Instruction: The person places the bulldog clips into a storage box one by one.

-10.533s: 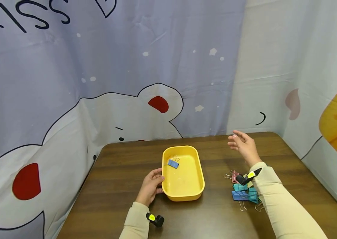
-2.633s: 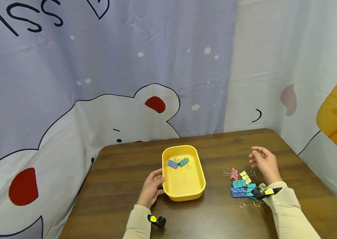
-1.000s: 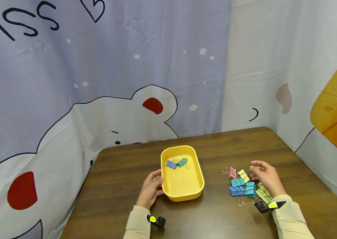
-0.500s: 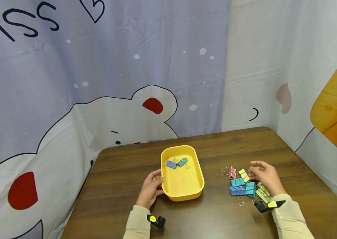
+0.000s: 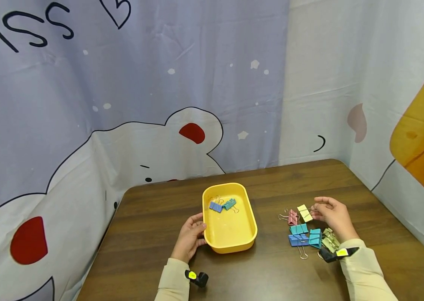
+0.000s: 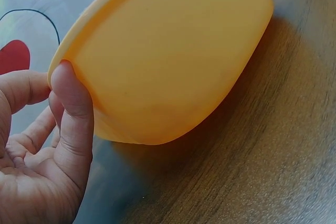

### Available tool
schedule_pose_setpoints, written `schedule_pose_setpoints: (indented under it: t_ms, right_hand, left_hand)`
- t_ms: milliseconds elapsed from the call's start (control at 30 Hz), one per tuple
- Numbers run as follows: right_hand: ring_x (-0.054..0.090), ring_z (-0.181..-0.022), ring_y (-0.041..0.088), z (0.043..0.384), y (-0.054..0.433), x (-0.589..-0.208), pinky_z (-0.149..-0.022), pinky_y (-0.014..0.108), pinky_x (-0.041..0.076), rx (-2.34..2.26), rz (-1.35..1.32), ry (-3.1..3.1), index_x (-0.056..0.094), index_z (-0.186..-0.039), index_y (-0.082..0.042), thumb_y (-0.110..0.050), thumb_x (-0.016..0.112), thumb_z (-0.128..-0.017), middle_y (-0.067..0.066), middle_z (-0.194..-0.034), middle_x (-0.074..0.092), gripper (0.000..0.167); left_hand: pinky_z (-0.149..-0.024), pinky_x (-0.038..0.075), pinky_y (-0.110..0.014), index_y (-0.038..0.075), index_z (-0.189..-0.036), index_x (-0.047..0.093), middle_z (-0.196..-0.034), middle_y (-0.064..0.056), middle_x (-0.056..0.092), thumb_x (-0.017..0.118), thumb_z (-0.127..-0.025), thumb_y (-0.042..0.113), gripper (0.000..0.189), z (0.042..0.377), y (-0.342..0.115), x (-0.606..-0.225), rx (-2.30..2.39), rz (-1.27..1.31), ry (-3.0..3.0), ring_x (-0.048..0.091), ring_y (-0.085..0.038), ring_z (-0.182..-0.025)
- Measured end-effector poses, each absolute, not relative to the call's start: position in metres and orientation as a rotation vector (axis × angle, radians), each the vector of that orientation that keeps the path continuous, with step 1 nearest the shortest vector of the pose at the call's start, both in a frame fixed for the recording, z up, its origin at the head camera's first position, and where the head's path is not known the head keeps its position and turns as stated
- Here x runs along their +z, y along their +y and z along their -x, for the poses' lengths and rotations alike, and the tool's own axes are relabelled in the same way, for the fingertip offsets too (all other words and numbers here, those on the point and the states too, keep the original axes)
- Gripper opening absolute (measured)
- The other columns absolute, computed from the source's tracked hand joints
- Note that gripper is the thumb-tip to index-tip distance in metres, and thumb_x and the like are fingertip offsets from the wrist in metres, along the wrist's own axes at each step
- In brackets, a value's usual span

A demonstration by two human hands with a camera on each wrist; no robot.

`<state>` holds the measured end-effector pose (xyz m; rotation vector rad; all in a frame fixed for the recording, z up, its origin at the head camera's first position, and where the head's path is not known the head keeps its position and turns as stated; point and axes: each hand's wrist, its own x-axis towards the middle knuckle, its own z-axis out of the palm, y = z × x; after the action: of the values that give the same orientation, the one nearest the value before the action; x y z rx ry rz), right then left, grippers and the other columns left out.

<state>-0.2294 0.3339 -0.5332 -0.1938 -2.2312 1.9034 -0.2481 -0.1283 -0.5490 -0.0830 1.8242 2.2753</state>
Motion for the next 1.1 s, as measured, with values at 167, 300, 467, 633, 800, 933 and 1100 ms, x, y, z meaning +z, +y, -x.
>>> schedule_pose_setpoints:
  t_ms: [167,300,467,633,800,933,1100]
  right_hand:
    - [0.070,-0.077,0.012,0.235,0.330,-0.522,-0.070,0.031,0.062,1.905,0.174,-2.230,0.047,-0.133,0.015,-0.007,0.055,-0.101,0.006,-0.091,0.072,0.039]
    - [0.070,-0.077,0.013,0.241,0.324,-0.515,-0.071,0.033,0.062,1.900,0.146,-2.241,0.048,-0.134,0.014,-0.006,0.056,-0.100,0.010,-0.093,0.072,0.040]
    - [0.070,-0.077,0.013,0.250,0.314,-0.507,-0.072,0.036,0.063,1.926,0.092,-2.229,0.049,-0.132,0.013,-0.005,0.056,-0.100,0.011,-0.094,0.071,0.038]
    - [0.070,-0.076,0.014,0.259,0.299,-0.499,-0.071,0.034,0.062,2.009,0.035,-2.173,0.049,-0.129,0.015,-0.002,0.055,-0.099,0.009,-0.091,0.071,0.035]
    - [0.070,-0.075,0.014,0.271,0.282,-0.493,-0.070,0.031,0.062,2.034,-0.001,-2.166,0.050,-0.127,0.015,-0.001,0.054,-0.099,0.011,-0.091,0.070,0.033]
    - [0.070,-0.075,0.015,0.280,0.265,-0.489,-0.070,0.030,0.062,2.041,-0.045,-2.180,0.051,-0.127,0.015,0.000,0.053,-0.098,0.017,-0.093,0.070,0.032]
    - [0.070,-0.076,0.019,0.288,0.239,-0.482,-0.072,0.036,0.062,2.053,-0.079,-2.216,0.053,-0.126,0.014,0.001,0.054,-0.098,0.023,-0.096,0.069,0.031]
  left_hand:
    - [-0.057,0.059,-0.028,0.000,-0.146,0.039,-0.112,-0.017,0.061,0.057,-0.100,0.003,0.049,0.248,-0.127,-0.547,2.286,0.074,1.813,0.063,-0.017,-0.078]
    - [-0.056,0.059,-0.028,0.000,-0.146,0.039,-0.111,-0.016,0.061,0.056,-0.101,0.003,0.049,0.248,-0.127,-0.546,2.288,0.073,1.811,0.063,-0.016,-0.077]
    - [-0.055,0.059,-0.027,0.001,-0.147,0.039,-0.112,-0.016,0.061,0.057,-0.101,0.003,0.049,0.248,-0.127,-0.547,2.284,0.086,1.811,0.061,-0.015,-0.075]
    - [-0.054,0.058,-0.026,0.000,-0.147,0.038,-0.111,-0.016,0.061,0.057,-0.100,0.003,0.050,0.247,-0.126,-0.547,2.285,0.092,1.813,0.060,-0.014,-0.074]
    - [-0.054,0.058,-0.026,0.000,-0.147,0.038,-0.110,-0.015,0.061,0.056,-0.100,0.002,0.050,0.247,-0.126,-0.546,2.289,0.092,1.811,0.061,-0.014,-0.073]
    - [-0.054,0.058,-0.026,0.000,-0.147,0.038,-0.111,-0.015,0.061,0.056,-0.101,0.003,0.050,0.247,-0.126,-0.546,2.290,0.093,1.806,0.061,-0.014,-0.073]
    - [-0.054,0.058,-0.026,0.000,-0.147,0.037,-0.110,-0.014,0.062,0.056,-0.101,0.003,0.050,0.246,-0.126,-0.546,2.299,0.088,1.801,0.061,-0.013,-0.073]
